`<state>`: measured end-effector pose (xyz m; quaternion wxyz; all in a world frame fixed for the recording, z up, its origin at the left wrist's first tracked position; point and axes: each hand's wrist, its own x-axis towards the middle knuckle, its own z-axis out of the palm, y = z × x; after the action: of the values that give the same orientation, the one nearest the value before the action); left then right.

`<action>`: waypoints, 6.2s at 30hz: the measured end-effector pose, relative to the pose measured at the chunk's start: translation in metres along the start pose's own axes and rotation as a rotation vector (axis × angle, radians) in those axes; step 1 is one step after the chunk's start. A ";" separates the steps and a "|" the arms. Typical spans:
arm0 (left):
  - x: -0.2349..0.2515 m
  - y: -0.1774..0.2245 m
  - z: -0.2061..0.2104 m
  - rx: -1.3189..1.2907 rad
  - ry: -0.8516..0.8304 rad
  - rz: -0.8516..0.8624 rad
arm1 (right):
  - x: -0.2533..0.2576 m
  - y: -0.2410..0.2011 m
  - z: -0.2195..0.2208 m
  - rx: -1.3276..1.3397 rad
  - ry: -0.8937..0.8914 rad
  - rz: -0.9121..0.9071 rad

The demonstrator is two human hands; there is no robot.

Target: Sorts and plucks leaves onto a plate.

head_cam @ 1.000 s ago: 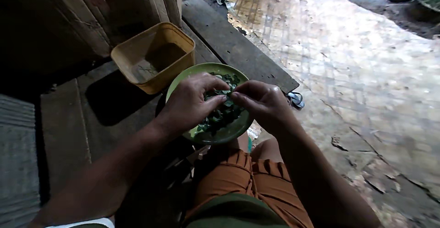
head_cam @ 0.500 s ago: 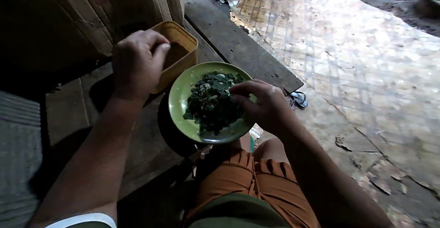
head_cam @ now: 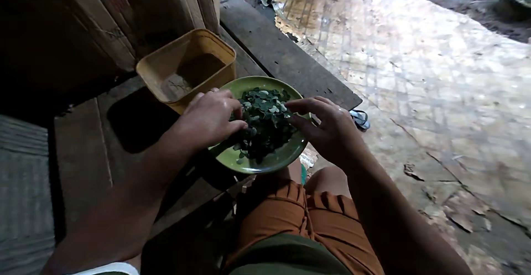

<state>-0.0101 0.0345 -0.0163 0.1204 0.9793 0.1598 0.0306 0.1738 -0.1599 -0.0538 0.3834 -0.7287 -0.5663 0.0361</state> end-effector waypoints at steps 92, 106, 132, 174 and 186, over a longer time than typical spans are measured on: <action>0.017 0.011 0.034 -0.041 0.310 0.298 | 0.003 0.005 0.004 0.023 -0.014 0.016; 0.011 0.038 0.000 -1.229 0.377 -0.223 | 0.009 -0.015 0.007 0.385 0.076 0.052; 0.009 0.034 0.011 -1.013 0.329 -0.046 | 0.010 -0.007 0.000 0.303 -0.005 0.105; 0.012 -0.002 0.002 -0.139 0.195 0.028 | 0.006 -0.003 0.010 0.023 -0.022 -0.087; 0.015 0.010 0.024 -0.254 0.089 0.050 | -0.012 0.010 0.007 0.114 0.087 0.025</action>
<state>0.0098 0.0247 -0.0369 0.2351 0.9576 0.1354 0.0970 0.1743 -0.1667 -0.0694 0.4480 -0.7137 -0.5368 0.0413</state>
